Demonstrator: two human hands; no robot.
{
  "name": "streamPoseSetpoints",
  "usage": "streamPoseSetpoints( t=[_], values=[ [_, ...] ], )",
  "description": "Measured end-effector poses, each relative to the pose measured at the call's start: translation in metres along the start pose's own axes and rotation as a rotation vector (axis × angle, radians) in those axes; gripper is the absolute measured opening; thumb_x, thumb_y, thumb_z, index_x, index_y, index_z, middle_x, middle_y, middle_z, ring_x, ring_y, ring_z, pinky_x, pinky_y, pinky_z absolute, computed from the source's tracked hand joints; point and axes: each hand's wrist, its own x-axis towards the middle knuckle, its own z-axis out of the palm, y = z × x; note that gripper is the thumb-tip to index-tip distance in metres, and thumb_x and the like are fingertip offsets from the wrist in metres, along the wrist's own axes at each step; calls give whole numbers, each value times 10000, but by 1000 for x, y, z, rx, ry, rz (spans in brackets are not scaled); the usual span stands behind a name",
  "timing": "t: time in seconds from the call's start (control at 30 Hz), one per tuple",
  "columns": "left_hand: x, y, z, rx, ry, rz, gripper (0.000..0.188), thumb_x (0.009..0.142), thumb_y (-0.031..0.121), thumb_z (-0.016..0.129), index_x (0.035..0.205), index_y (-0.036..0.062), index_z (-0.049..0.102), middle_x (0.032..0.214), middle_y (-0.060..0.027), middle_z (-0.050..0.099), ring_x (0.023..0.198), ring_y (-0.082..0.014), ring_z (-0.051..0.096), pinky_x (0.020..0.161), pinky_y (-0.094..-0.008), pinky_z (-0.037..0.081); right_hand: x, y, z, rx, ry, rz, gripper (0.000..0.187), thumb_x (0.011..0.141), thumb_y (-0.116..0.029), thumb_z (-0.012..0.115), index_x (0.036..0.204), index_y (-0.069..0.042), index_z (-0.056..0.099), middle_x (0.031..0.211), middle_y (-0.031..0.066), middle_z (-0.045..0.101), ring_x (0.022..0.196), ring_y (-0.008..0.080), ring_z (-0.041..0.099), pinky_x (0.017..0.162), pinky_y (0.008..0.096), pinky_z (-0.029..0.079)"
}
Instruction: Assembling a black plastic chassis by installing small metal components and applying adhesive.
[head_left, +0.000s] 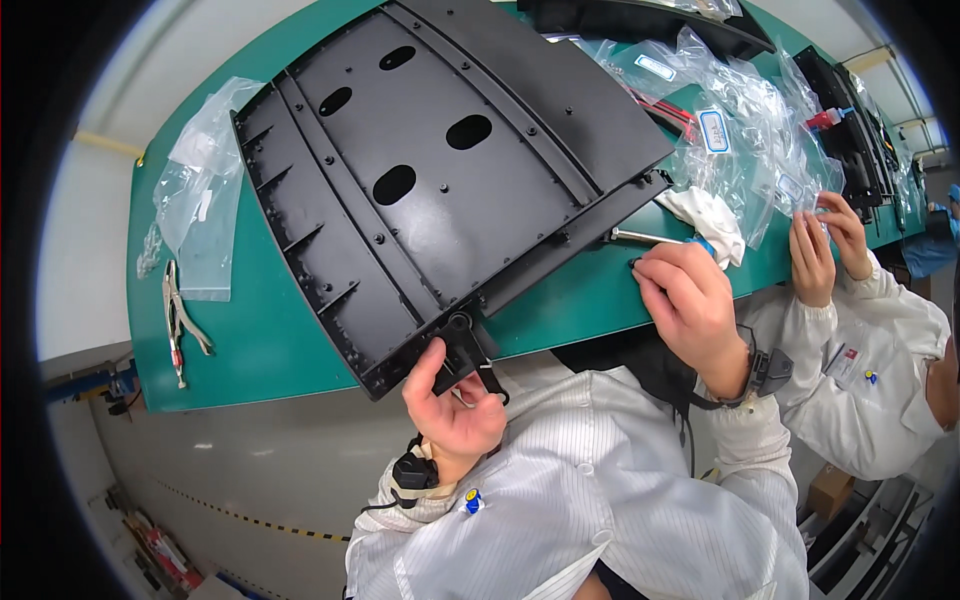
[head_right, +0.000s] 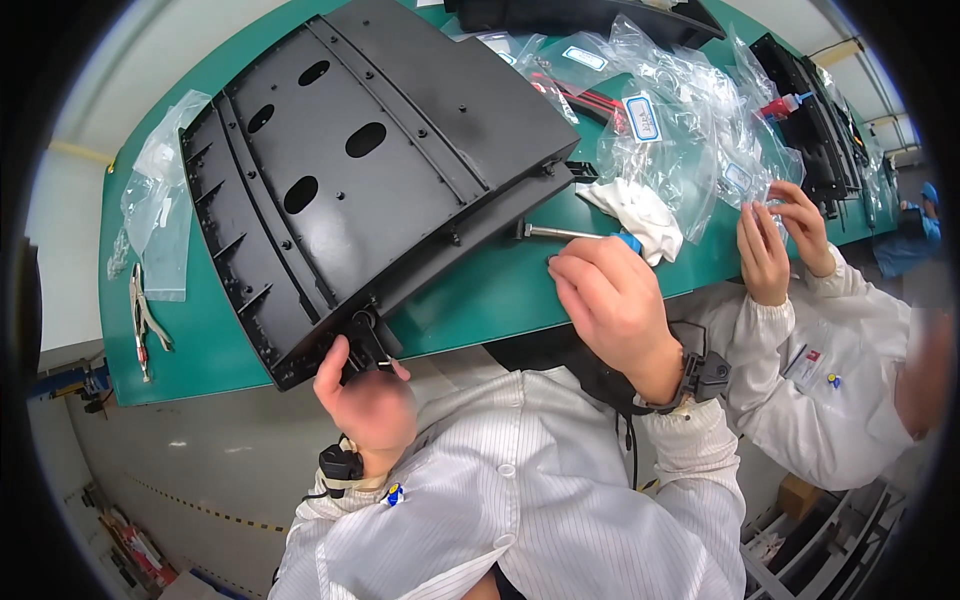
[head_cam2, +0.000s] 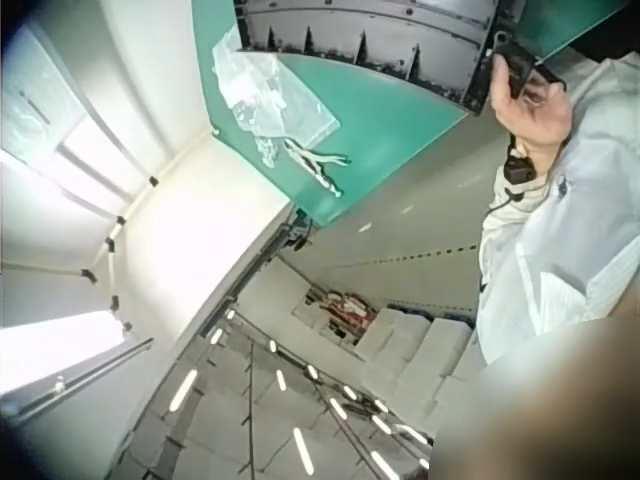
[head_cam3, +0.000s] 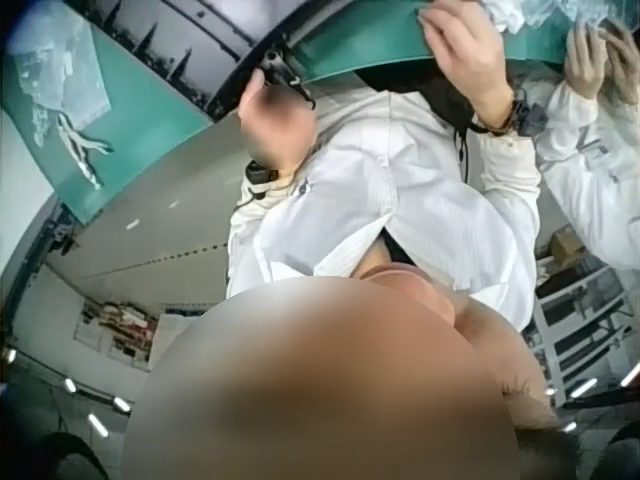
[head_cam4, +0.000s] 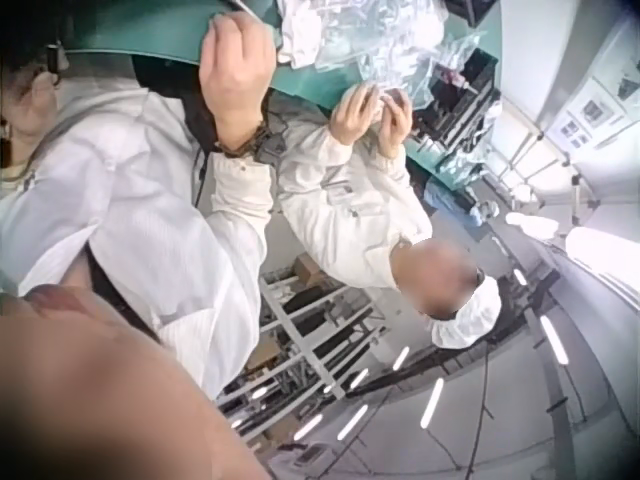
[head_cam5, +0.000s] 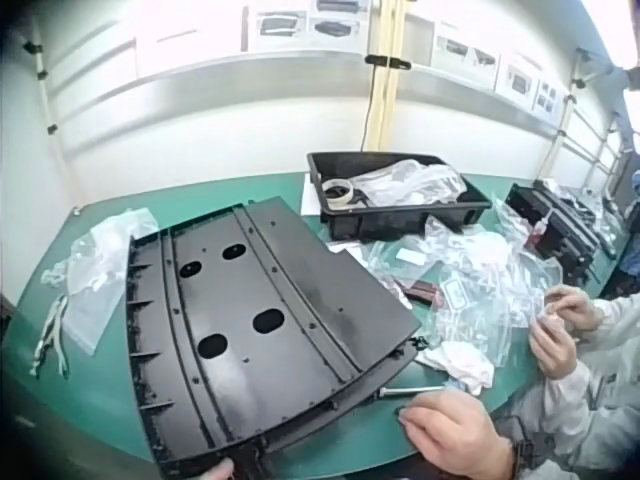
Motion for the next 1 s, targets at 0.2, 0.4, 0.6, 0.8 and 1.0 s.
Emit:
streamPoseSetpoints(
  t=[0.2,0.4,0.6,0.8,1.0],
  values=[
    [-3,-1,-3,23,-11,-5,853,931,429,848,1487,-62,426,1145,-163,709,697,-54,554,567,-166,445,0,0,-1,6,-19,-19,257,776,46,819,1013,3,729,1024,109,711,886,303,692,766,400,564],
    [-1,1,-13,125,-155,-3,857,1004,461,752,1570,-9,314,1259,-208,656,758,-155,651,625,-247,543,0,-1,-10,60,99,0,231,801,87,808,1008,14,738,999,129,723,837,295,706,730,366,570],
    [-4,1,-1,5,-82,-41,754,997,284,710,1585,25,315,1289,-204,638,783,-166,639,639,-251,540,14,47,-77,-155,491,211,153,933,91,742,1081,51,728,990,131,733,896,196,704,756,313,575],
    [-8,2,-8,122,-50,-108,668,967,144,515,1595,50,306,953,-131,670,680,-112,557,557,-203,456,26,165,-140,24,777,754,608,924,-245,820,1410,52,607,1337,194,661,1178,251,669,970,354,563],
    [-2,3,-2,98,-82,-78,670,1031,262,601,1598,57,310,1083,-130,673,749,-106,603,554,-182,466,26,271,-160,-198,550,1078,823,806,-357,865,1409,134,595,1312,309,707,1204,351,715,1009,389,550]
  ],
)
